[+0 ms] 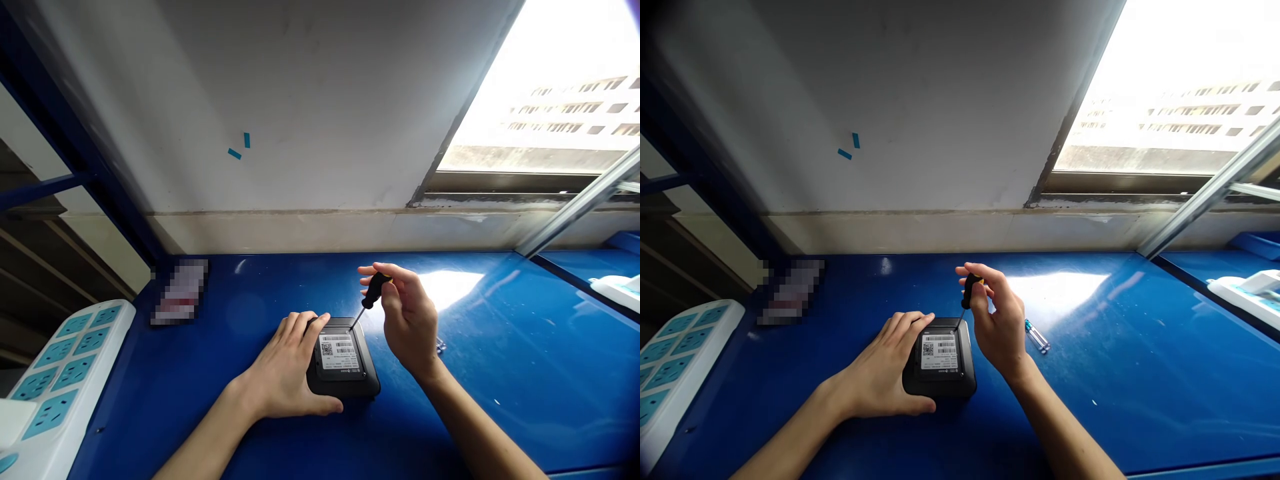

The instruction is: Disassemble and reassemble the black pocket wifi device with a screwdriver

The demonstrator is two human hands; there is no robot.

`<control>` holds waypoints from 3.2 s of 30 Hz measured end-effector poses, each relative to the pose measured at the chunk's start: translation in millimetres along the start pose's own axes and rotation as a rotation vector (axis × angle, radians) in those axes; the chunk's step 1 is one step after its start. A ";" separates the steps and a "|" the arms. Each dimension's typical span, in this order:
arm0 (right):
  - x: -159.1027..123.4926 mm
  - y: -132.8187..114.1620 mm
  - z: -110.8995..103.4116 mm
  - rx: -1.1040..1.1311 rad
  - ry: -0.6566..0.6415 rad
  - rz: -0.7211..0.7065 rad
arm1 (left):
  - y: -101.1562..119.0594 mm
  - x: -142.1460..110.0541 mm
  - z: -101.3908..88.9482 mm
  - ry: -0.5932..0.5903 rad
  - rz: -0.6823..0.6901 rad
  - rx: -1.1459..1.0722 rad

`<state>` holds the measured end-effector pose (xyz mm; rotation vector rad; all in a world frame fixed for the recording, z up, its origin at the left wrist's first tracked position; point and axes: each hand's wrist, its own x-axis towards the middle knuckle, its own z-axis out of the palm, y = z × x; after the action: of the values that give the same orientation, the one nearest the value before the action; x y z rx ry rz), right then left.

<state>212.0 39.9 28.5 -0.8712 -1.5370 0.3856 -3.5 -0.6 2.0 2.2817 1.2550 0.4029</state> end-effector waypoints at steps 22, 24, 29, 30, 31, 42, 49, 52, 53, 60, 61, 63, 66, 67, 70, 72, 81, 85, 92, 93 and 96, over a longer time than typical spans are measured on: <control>4.0 0.9 1.2 -0.086 0.046 -0.047 | -0.2 -1.5 -1.3 -0.015 -0.032 -0.005; 4.4 -0.2 0.9 -0.092 0.054 -0.053 | 0.1 -1.1 -1.8 -0.014 -0.032 -0.005; 2.6 0.0 0.1 -0.070 0.028 -0.025 | 1.1 -0.6 -1.8 -0.023 -0.034 0.008; 1.5 0.4 -0.1 -0.057 0.007 -0.016 | 1.0 -0.8 -1.6 -0.023 -0.033 0.008; 0.4 0.6 -0.3 -0.042 -0.015 -0.009 | 0.8 -1.0 -1.4 -0.022 -0.033 0.007; -1.3 0.7 2.1 0.033 -0.029 -0.005 | 0.7 -0.5 -2.4 -0.041 -0.048 0.009; 3.1 1.9 1.0 -0.021 0.037 -0.020 | 1.5 0.0 -3.3 -0.056 -0.055 0.027; 4.4 0.0 1.0 -0.037 0.058 -0.024 | 2.2 0.0 -3.4 -0.062 -0.054 0.033; 4.7 -0.6 0.9 -0.039 0.061 -0.020 | 2.2 0.0 -3.2 -0.062 -0.053 0.032; 1.9 -0.4 -0.5 -0.037 0.008 0.010 | 0.1 0.4 -1.5 -0.045 -0.043 0.038; 1.0 -0.4 -0.7 -0.027 -0.002 0.003 | -0.2 0.5 -1.3 -0.045 -0.042 0.040; -0.9 -0.7 -1.0 -0.011 -0.014 -0.011 | -0.5 0.8 -1.2 -0.049 -0.043 0.042; -2.2 -1.1 -0.6 0.000 -0.010 -0.002 | 0.0 0.5 -1.4 -0.046 -0.045 0.038; -2.1 -1.0 -0.2 0.002 -0.006 0.004 | 0.2 0.2 -1.6 -0.044 -0.045 0.035; -0.9 0.4 1.3 0.012 0.000 0.006 | 0.9 -0.7 -2.3 -0.044 -0.049 0.027; 0.1 1.8 1.9 0.003 0.014 0.002 | 1.0 -1.0 -2.5 -0.045 -0.049 0.022; 1.8 4.0 3.0 -0.050 0.075 -0.001 | -1.3 -1.0 -0.4 -0.020 -0.030 0.000; 2.5 3.0 1.9 -0.060 0.141 -0.010 | -2.0 -0.7 -0.9 -0.026 -0.023 -0.003; 10.0 1.4 -4.1 -0.122 0.225 0.048 | -1.8 -1.7 -1.7 -0.018 -0.011 0.004; 11.8 3.1 -5.5 -0.159 0.204 0.084 | -1.6 -2.0 -2.0 -0.015 -0.007 0.001; 16.3 13.0 -10.5 -0.354 0.069 0.200 | -0.9 -2.4 -3.8 -0.001 0.014 -0.010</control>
<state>226.7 57.5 32.7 -1.3076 -1.4820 0.2252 -7.2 -1.2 4.6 2.2835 1.2346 0.4125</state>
